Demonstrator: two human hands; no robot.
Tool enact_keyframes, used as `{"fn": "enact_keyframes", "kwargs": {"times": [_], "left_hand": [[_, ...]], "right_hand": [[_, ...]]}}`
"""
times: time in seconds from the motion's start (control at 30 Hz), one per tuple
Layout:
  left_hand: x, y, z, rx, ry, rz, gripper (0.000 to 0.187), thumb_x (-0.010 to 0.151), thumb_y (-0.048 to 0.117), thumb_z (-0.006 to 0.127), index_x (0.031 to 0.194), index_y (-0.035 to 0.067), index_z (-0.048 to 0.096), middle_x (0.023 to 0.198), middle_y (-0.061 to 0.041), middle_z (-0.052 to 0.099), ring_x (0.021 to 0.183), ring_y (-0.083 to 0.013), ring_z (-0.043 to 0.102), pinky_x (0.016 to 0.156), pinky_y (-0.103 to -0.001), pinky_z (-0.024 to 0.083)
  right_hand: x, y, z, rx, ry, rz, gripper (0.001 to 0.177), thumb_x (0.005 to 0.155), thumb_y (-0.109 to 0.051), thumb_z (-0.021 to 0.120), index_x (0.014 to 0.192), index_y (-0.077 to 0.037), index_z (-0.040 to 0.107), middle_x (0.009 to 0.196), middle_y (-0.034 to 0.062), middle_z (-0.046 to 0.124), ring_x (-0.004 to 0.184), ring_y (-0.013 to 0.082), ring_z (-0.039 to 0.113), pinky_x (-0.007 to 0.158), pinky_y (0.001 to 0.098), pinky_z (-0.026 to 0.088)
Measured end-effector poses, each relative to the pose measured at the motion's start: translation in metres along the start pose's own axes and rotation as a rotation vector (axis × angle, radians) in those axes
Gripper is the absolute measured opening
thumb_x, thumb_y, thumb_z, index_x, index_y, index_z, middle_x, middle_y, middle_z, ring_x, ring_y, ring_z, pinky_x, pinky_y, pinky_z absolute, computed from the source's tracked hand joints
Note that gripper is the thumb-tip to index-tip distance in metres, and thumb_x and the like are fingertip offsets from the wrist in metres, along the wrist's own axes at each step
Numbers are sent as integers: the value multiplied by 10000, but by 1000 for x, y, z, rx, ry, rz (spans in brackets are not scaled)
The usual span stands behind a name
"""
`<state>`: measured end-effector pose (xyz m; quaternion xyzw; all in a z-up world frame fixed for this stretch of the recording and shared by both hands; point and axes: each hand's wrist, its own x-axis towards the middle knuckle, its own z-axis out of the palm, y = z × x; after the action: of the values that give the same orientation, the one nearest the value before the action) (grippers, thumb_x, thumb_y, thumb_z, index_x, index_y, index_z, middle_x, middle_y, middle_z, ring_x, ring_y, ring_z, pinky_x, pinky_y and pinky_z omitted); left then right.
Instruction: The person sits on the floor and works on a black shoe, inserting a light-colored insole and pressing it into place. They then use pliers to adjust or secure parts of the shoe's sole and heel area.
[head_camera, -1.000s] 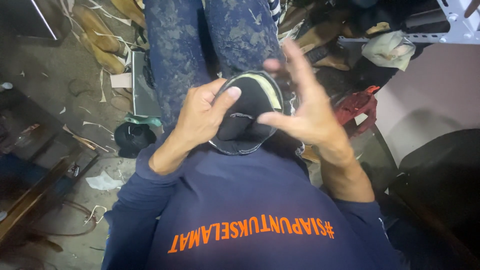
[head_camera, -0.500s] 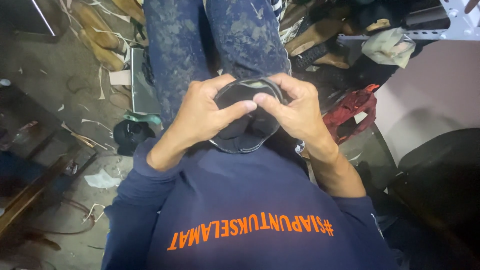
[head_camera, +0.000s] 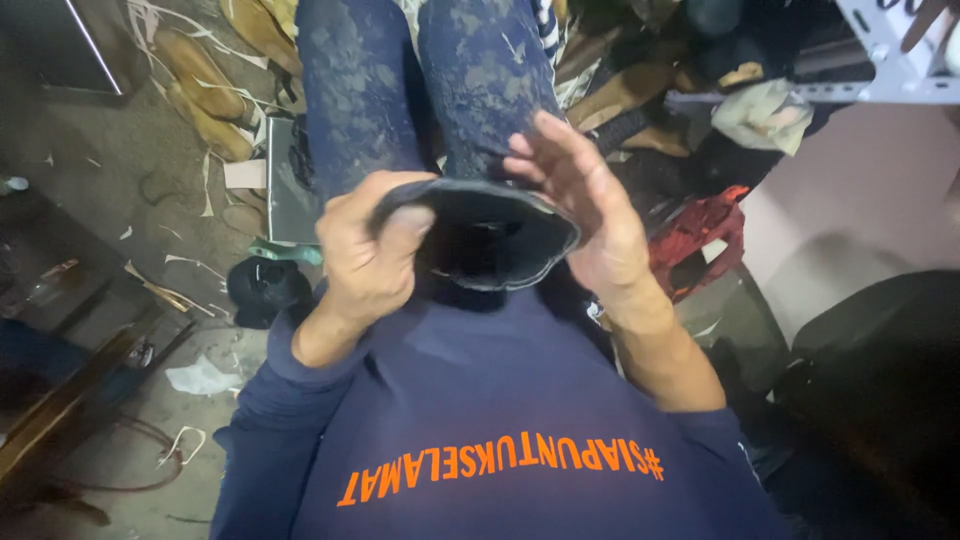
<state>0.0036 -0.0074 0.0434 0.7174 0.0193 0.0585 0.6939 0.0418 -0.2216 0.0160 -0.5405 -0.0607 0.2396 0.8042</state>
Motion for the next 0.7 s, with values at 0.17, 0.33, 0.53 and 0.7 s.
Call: {"fn": "enact_keyframes", "kwargs": {"times": [0.17,0.33,0.53,0.7], "left_hand": [[9,11,6,-330,63,336,431,1072,371,521,1018,-39,641,954,-261,746,869,-395,749,760,-477,624],[-7,9,4,-195,156,136,470,1097,381,500,1420,69,363,1559,-197,352,1414,-302,418,1171,-457,356],[-28,-75,21,-978,234,-264,609,1017,465,357,1453,62,490,1476,-169,529,1340,-317,515,1167,-488,361],[-34,-94,22,-874,396,-267,161,972,72,669,1031,-55,748,1001,-206,775,959,-274,749,942,-457,588]], "right_hand": [[-13,17,14,773,-64,461,655,946,-599,587,1332,-81,688,1278,146,729,1205,366,667,1066,639,478],[-15,54,-5,424,71,165,575,924,-455,667,1359,-82,616,1279,130,715,1194,293,668,1049,539,529],[7,22,1,-499,365,-154,865,711,-61,883,1492,-107,513,1469,112,583,1355,219,553,1116,341,495],[3,14,21,-574,288,-187,977,706,-80,903,1560,-135,430,1513,115,558,1395,211,529,1160,351,457]]}}
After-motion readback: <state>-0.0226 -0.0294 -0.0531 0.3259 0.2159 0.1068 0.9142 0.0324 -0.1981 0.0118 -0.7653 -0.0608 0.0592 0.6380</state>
